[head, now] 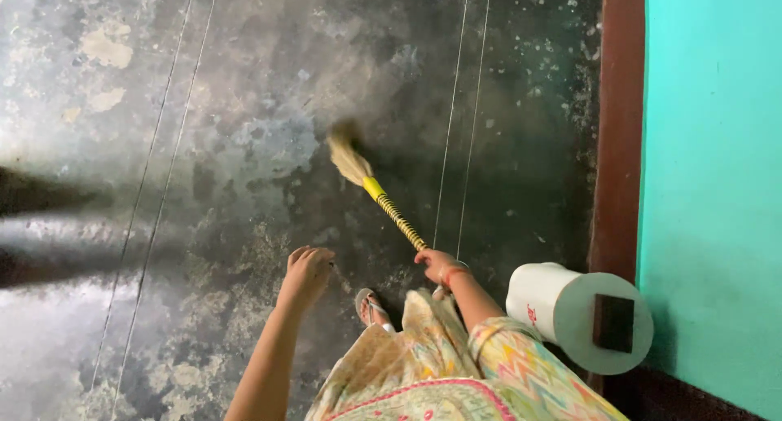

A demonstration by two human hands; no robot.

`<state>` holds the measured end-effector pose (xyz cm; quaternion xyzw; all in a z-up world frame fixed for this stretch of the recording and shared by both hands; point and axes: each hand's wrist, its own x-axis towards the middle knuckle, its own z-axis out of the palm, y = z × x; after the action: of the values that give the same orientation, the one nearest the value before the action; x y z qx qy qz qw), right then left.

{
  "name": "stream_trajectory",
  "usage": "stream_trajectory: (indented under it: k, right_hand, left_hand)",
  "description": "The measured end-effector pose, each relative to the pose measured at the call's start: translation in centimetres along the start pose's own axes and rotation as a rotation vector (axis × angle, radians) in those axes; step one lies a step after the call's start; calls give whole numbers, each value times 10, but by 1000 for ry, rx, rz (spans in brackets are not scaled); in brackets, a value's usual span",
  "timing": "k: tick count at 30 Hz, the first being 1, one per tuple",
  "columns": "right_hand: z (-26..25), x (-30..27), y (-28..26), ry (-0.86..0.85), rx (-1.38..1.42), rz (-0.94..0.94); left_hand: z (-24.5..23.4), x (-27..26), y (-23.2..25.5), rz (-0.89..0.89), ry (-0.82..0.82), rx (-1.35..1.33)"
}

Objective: The person sweeps a concrete floor using a broom, moving a chair and cleaning around various pieces of furniture.

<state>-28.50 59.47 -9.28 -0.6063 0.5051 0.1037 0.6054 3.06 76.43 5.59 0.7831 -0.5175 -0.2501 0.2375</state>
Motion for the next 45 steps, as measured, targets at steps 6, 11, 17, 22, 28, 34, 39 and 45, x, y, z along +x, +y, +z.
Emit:
stream_trajectory:
  k: [6,11,17,22,28,34,39,45]
  right_hand:
    - [26,-123,58,273,-378,14]
    - [43,-171,78,228,-162,235]
    - [97,-119,51,111,-297,274]
    - [130,-44,0,-32,-487,58]
    - [87,-39,-78,-43,-602,-58]
    - [39,-139,-6,258,-455,-8]
    - [-4,-203,81,368,-398,351]
    - [-82,-165,121,659,253,678]
  left_hand:
    - [-10,20,12,72,-43,-49]
    - [3,24,9,146,-116,-60]
    - [22,1,-10,159,-118,-144]
    - [24,-14,-25,102,-148,-126]
    - [-1,-8,-13,116,-102,-281]
    - [-1,19,8,100,-152,-256]
    - [14,42,22,124,-187,-239]
    - [17,72,54,187,-161,-215]
